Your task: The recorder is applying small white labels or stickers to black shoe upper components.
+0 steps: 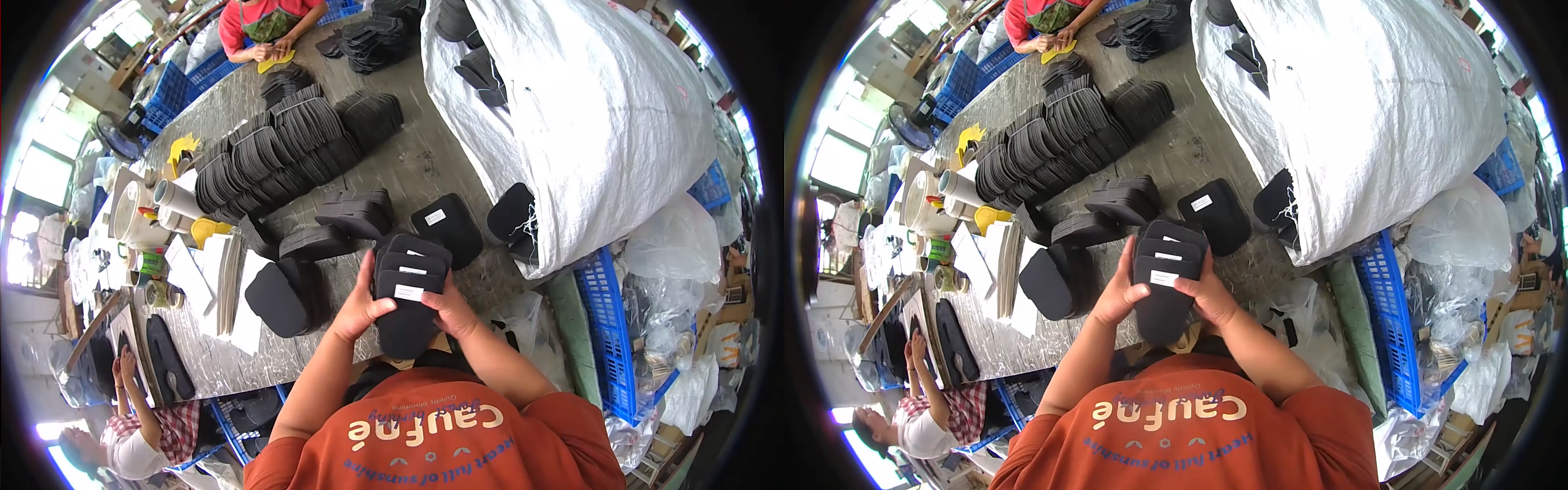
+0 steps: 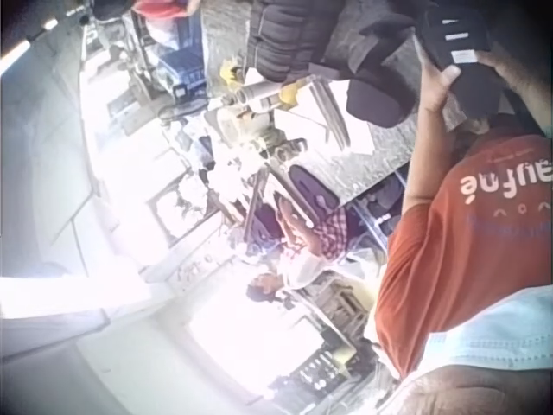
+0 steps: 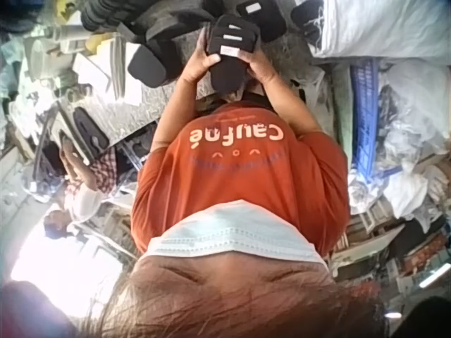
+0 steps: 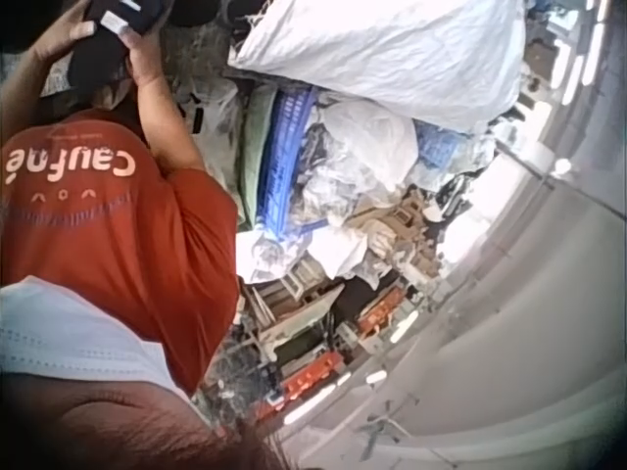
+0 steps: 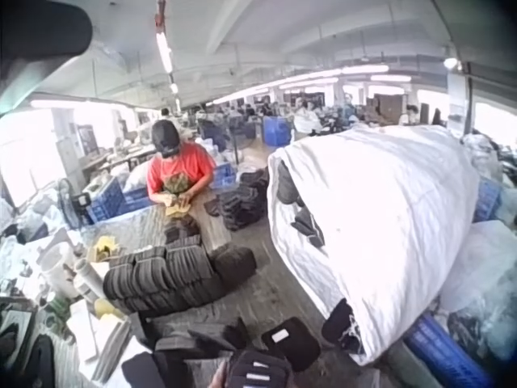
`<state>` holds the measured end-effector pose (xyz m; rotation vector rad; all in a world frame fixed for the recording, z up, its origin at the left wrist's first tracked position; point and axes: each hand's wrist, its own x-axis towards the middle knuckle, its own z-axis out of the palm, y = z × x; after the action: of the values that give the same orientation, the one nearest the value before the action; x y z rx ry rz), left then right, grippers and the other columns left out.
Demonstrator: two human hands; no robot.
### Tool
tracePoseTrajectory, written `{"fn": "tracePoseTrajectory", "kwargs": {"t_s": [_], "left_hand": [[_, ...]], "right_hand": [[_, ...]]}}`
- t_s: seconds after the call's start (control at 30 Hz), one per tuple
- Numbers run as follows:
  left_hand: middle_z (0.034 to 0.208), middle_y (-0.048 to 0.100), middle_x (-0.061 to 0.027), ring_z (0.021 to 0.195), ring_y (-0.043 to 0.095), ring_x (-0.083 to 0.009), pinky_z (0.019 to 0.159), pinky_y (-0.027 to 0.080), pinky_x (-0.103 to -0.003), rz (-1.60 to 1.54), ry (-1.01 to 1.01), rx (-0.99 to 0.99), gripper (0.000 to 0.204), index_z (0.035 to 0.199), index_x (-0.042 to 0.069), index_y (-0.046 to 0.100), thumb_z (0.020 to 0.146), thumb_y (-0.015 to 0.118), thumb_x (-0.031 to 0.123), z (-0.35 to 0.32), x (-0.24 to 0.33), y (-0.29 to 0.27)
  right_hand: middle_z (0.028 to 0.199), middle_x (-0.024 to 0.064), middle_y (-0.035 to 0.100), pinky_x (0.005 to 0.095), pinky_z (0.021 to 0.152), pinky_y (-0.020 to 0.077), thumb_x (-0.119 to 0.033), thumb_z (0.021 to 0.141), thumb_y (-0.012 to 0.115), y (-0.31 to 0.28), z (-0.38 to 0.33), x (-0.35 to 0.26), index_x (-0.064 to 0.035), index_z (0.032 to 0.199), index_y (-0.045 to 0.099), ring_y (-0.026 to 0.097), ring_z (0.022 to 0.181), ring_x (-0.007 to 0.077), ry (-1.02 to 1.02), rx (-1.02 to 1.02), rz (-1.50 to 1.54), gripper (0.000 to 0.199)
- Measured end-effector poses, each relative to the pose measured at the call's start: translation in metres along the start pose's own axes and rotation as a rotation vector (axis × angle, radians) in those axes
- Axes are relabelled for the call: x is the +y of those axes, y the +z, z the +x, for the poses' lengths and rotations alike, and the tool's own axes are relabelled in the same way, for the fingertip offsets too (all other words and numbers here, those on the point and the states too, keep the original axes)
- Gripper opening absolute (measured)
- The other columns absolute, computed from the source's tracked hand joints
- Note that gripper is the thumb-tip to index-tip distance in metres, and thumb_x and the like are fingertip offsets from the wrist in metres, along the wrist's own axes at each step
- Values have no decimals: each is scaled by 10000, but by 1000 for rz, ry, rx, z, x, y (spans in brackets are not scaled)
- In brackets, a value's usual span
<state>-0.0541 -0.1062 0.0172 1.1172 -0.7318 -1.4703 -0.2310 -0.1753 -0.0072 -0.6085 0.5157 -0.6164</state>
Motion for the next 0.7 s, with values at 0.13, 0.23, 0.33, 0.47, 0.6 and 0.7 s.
{"fn": "tracePoseTrajectory", "kwargs": {"t_s": [0.13,0.23,0.33,0.47,0.6,0.7], "left_hand": [[1564,50,-203,1446,100,-302,1155,145,-398,69,-5,153,1394,1503,55,-58,565,834,572,-12,-11,-18],[1567,31,-217,1445,97,-344,1151,141,-438,-107,-9,222,1330,1502,51,-46,628,783,615,-27,-26,-25],[1477,302,-217,1370,302,-306,1107,278,-408,-41,-38,437,1042,1487,-5,104,825,574,649,-36,-53,-44],[1435,372,-216,1331,369,-305,1083,323,-403,-43,-120,532,936,1455,-44,198,887,461,652,-31,-43,-40],[1435,384,-192,1305,411,-301,1067,357,-415,-325,-37,449,932,1440,-35,252,865,454,671,-23,-42,-44],[1355,489,-159,1237,484,-267,1033,400,-389,-244,-146,431,874,1375,-34,379,861,454,669,-16,-38,-58]], "right_hand": [[1425,87,316,413,1096,285,-180,726,791,-6,5,33,-213,1508,-35,326,1323,245,-43,18,32,1138],[1416,86,324,415,1090,296,-153,762,746,4,3,28,-217,1504,4,330,1319,239,27,8,93,1051],[1374,85,374,415,1067,336,-132,782,711,9,3,31,-210,1480,88,380,1285,240,87,-9,141,939],[1292,79,450,414,1016,414,-101,794,660,5,5,28,-207,1421,204,471,1203,234,117,-61,256,782],[1295,72,453,411,1003,434,-83,792,641,14,2,33,-212,1423,231,484,1193,234,133,-44,218,764],[1289,68,475,409,997,442,-64,792,621,20,1,34,-204,1415,286,488,1199,233,157,-40,230,721]]}}
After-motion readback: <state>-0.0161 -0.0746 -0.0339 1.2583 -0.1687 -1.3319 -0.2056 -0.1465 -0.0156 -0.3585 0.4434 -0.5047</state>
